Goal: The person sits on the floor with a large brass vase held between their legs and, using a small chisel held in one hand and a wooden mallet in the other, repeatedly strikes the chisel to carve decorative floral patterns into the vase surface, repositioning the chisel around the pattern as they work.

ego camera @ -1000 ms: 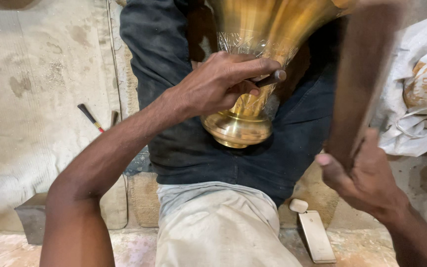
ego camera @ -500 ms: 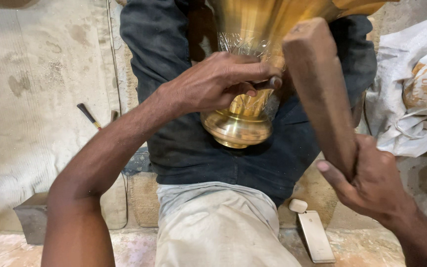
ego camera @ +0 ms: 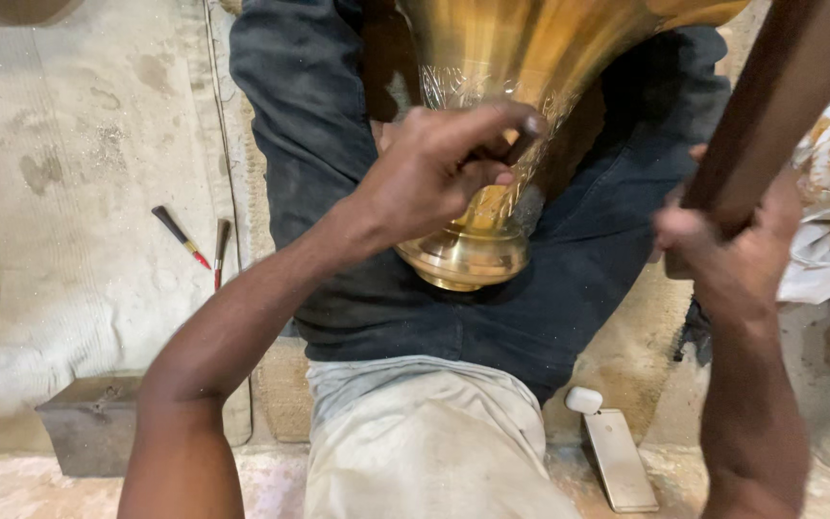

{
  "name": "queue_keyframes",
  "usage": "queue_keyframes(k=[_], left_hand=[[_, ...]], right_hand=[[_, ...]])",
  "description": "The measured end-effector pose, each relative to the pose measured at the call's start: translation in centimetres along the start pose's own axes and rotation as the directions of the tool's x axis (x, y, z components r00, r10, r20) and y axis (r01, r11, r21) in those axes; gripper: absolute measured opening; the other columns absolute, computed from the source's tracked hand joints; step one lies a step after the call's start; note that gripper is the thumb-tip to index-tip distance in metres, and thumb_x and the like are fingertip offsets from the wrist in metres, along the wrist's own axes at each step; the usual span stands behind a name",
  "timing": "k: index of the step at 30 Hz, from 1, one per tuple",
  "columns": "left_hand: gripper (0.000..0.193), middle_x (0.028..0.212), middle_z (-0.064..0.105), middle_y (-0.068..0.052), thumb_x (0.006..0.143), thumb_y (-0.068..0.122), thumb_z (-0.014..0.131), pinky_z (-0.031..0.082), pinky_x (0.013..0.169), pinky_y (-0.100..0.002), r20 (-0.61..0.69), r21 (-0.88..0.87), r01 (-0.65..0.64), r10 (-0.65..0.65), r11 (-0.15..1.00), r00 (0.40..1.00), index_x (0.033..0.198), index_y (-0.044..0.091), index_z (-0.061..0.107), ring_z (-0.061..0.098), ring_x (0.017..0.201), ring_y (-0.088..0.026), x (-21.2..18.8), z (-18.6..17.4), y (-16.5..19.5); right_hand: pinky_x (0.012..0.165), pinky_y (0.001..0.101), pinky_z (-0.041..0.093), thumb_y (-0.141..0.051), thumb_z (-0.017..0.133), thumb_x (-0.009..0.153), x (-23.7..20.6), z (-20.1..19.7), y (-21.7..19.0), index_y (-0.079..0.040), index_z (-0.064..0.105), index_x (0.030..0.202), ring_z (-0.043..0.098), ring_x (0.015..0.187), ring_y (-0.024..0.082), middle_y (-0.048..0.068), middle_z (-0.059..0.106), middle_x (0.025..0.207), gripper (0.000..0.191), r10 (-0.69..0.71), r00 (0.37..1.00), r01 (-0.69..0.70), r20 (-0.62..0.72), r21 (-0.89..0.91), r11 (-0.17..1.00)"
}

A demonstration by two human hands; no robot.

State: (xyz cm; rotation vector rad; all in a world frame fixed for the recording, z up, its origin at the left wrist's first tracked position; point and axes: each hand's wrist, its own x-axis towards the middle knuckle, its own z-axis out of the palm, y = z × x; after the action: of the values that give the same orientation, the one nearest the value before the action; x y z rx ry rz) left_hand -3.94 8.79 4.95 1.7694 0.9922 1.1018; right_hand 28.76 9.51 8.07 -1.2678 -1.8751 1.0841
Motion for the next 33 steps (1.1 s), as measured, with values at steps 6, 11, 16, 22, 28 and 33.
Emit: queue_keyframes(k=[6, 11, 16, 22, 28, 33], left_hand=[[0.049, 0.120, 0.074, -0.012, 0.098, -0.004, 0.069, 0.068, 0.079, -0.030, 0.031, 0.173, 0.015, -0.021, 0.985, 0.999, 0.143, 0.011, 0.057, 0.079, 0.098, -0.020, -0.6, 0.2, 0.8], [0.053, 0.126, 0.073, -0.012, 0.097, -0.010, 0.064, 0.069, 0.081, -0.029, 0.031, 0.135, 0.001, -0.005, 0.991, 0.999, 0.144, 0.014, 0.056, 0.078, 0.102, -0.020, -0.7, 0.1, 1.0], [0.050, 0.113, 0.076, -0.009, 0.096, -0.004, 0.071, 0.066, 0.078, -0.034, 0.052, 0.216, 0.048, -0.061, 0.975, 0.997, 0.141, 0.014, 0.059, 0.077, 0.096, -0.020, -0.8, 0.1, 0.6], [0.051, 0.114, 0.075, -0.010, 0.094, -0.006, 0.069, 0.066, 0.079, -0.033, 0.041, 0.212, -0.001, -0.008, 0.977, 0.999, 0.140, 0.012, 0.058, 0.077, 0.098, -0.020, -0.8, 0.1, -0.3], [0.046, 0.112, 0.075, -0.011, 0.095, -0.011, 0.064, 0.064, 0.080, -0.032, 0.066, 0.179, 0.061, -0.074, 0.982, 0.995, 0.138, 0.008, 0.059, 0.079, 0.096, -0.018, -0.8, 0.0, -0.5], [0.044, 0.119, 0.074, -0.012, 0.097, -0.009, 0.066, 0.071, 0.083, -0.028, 0.028, 0.185, -0.002, -0.003, 0.983, 1.000, 0.136, 0.010, 0.059, 0.080, 0.100, -0.017, -0.6, -0.1, -0.2]], right_hand=[[0.074, 0.0323, 0.061, -0.009, 0.083, 0.104, 2.8, 0.3, 1.5, -0.001, 0.054, 0.125, 0.072, 0.084, 0.022, 0.011, 0.068, 0.098, 0.037, -0.293, 0.955, 0.286, 0.036, -0.356, 0.890], [0.062, 0.0342, 0.055, -0.009, 0.081, 0.096, 4.0, -0.8, 0.3, -0.001, 0.054, 0.118, 0.067, 0.071, 0.019, 0.011, 0.065, 0.088, 0.037, -0.137, 0.984, 0.167, 0.113, -0.322, 0.932], [0.065, 0.0353, 0.059, 0.004, 0.075, 0.092, 4.2, -1.5, -1.9, 0.001, 0.063, 0.117, 0.070, 0.072, 0.022, 0.015, 0.069, 0.086, 0.028, -0.295, 0.941, 0.336, 0.167, -0.561, 0.757], [0.066, 0.0320, 0.058, -0.006, 0.080, 0.088, 3.4, -1.2, -3.5, -0.003, 0.064, 0.112, 0.071, 0.073, 0.022, 0.011, 0.070, 0.087, 0.029, -0.295, 0.945, 0.310, 0.138, -0.663, 0.682], [0.062, 0.0312, 0.055, -0.008, 0.079, 0.091, 4.0, -0.7, -4.2, -0.003, 0.062, 0.113, 0.068, 0.067, 0.019, 0.011, 0.069, 0.083, 0.028, -0.278, 0.950, 0.293, 0.139, -0.700, 0.651], [0.055, 0.0337, 0.055, 0.000, 0.077, 0.079, 4.2, -0.8, -5.4, -0.003, 0.070, 0.106, 0.067, 0.057, 0.021, 0.013, 0.073, 0.078, 0.028, -0.206, 0.949, 0.303, 0.240, -0.878, 0.370]])
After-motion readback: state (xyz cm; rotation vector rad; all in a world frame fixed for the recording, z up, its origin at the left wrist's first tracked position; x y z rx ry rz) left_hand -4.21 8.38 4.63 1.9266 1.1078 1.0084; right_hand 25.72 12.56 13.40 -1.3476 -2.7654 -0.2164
